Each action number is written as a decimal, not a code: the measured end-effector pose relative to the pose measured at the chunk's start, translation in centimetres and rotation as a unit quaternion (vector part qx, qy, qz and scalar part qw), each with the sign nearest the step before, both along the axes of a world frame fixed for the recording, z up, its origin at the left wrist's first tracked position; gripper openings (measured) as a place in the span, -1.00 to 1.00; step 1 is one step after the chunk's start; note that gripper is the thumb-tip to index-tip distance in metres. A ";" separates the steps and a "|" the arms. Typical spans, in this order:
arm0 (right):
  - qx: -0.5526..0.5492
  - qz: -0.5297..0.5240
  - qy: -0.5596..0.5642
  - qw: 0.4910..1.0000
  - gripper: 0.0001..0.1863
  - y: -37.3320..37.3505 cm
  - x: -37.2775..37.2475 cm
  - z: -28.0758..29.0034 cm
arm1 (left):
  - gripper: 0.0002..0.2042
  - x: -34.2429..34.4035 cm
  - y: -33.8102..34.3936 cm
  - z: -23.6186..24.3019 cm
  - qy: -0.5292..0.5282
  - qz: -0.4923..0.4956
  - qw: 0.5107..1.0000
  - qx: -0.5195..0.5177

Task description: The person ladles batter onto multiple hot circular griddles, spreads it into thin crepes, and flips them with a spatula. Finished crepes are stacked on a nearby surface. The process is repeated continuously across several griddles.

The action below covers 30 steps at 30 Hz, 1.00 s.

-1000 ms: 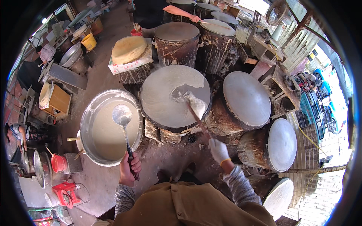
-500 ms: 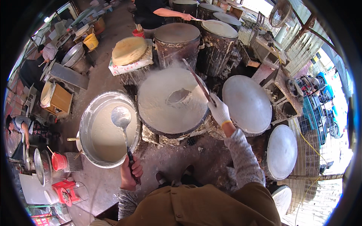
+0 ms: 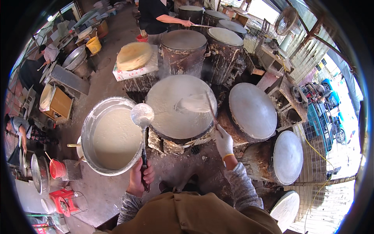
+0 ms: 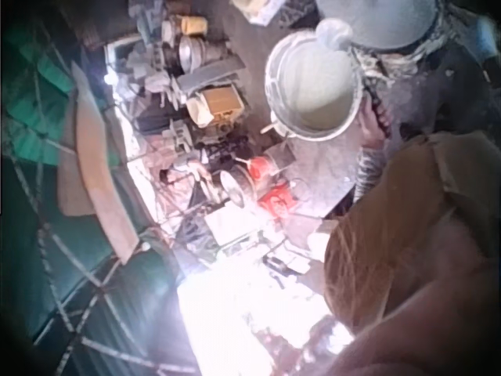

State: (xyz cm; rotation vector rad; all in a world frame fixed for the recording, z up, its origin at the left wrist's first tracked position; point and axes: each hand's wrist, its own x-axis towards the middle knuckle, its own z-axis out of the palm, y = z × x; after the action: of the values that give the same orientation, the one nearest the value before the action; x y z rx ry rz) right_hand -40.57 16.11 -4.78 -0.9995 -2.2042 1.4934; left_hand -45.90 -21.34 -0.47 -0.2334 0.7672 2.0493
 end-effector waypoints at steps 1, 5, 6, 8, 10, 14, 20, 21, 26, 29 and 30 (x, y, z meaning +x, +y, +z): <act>-0.019 -0.025 -0.016 0.999 -0.60 0.4 1.3 -0.3 | -0.61 0.3 -0.3 -0.1 -0.002 -0.006 1.000 0.001; -0.059 -0.007 0.007 0.998 -0.59 -5.4 1.4 -4.0 | -0.62 0.8 -0.4 -1.2 -0.056 -0.026 0.998 0.025; -0.056 0.017 0.037 0.998 -0.59 -6.6 0.3 -5.3 | -0.63 0.9 -0.2 -1.5 -0.070 -0.032 0.996 0.032; -0.034 0.055 0.059 0.996 -0.60 -7.0 -1.6 -5.9 | -0.64 0.7 0.4 -1.3 -0.098 -0.050 0.993 0.052; -0.043 0.025 0.068 0.996 -0.61 -5.3 -2.7 -4.1 | -0.64 0.1 0.9 -1.3 -0.107 -0.062 0.991 0.048; -0.070 -0.034 0.047 0.996 -0.62 1.9 -3.9 -5.1 | -0.65 -2.1 3.3 -1.7 -0.109 -0.074 0.991 0.035; -0.086 0.117 -0.034 0.989 -0.62 -1.7 -0.7 -0.9 | -0.65 -5.4 7.6 -1.9 -0.138 -0.025 0.989 -0.037; -0.065 0.118 -0.041 0.990 -0.63 -1.9 0.2 -0.7 | -0.65 -5.5 8.4 -1.7 -0.139 -0.011 0.989 -0.053; -0.096 0.031 0.049 0.994 -0.66 -4.6 3.0 -3.1 | -0.60 -4.0 14.4 -0.8 -0.122 0.042 0.986 -0.108; -0.291 0.034 0.036 0.955 -0.67 -8.0 2.6 -4.1 | -0.60 -1.9 20.0 1.5 -0.160 0.085 0.976 -0.119; -0.296 0.051 0.012 0.954 -0.66 -8.3 2.3 -3.7 | -0.59 -1.5 21.1 2.0 -0.178 0.091 0.973 -0.115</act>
State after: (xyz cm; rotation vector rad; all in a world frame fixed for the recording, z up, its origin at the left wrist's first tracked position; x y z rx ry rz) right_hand -38.24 7.76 -8.50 -1.0220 -1.8393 2.2757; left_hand -47.40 -0.28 1.49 -0.8060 0.7758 2.0045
